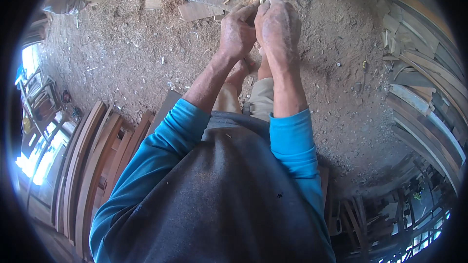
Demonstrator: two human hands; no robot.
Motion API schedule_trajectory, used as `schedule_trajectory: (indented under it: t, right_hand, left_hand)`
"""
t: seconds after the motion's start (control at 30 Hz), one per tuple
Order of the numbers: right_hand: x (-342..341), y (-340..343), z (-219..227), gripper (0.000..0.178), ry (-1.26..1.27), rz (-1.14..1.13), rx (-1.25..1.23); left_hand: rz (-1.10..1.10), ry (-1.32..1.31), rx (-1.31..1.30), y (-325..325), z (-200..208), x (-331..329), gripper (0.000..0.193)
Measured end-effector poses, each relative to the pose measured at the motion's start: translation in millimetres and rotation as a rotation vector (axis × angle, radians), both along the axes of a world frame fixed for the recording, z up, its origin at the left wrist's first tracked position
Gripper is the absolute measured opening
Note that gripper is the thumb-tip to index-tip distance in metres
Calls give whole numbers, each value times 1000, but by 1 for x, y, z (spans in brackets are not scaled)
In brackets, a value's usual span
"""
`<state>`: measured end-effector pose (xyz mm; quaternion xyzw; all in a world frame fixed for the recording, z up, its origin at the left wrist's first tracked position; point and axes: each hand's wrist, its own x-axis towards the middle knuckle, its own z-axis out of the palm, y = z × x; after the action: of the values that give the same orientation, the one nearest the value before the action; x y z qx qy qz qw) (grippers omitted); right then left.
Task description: The person shaves a small wooden piece using a hand-held blade, removing thin curls of wood one after another. They briefly pause to pick up additional wooden pieces from a table before resuming the shaving action.
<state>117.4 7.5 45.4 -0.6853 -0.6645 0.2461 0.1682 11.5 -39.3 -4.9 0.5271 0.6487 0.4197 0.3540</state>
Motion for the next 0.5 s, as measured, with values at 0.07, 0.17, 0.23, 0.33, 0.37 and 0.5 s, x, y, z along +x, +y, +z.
schedule_trajectory:
  t: [0.07,0.17,0.23,0.33,0.37,0.5]
  right_hand:
    - [-1,3,9,44,104,-40,-48]
    - [15,-16,29,44,239,-131,-120]
    - [20,-35,32,43,206,-111,-91]
    - [21,-59,24,41,88,-32,-102]
    - [21,-61,21,41,62,-14,-89]
    - [21,-57,17,41,-27,42,-70]
  left_hand:
    - [12,36,-81,2,3,0,33]
    - [5,41,-155,4,18,2,35]
    - [54,10,-130,5,13,9,33]
    - [2,29,-168,4,14,4,33]
    - [51,-17,-120,2,10,7,33]
    - [77,36,-110,-1,9,10,32]
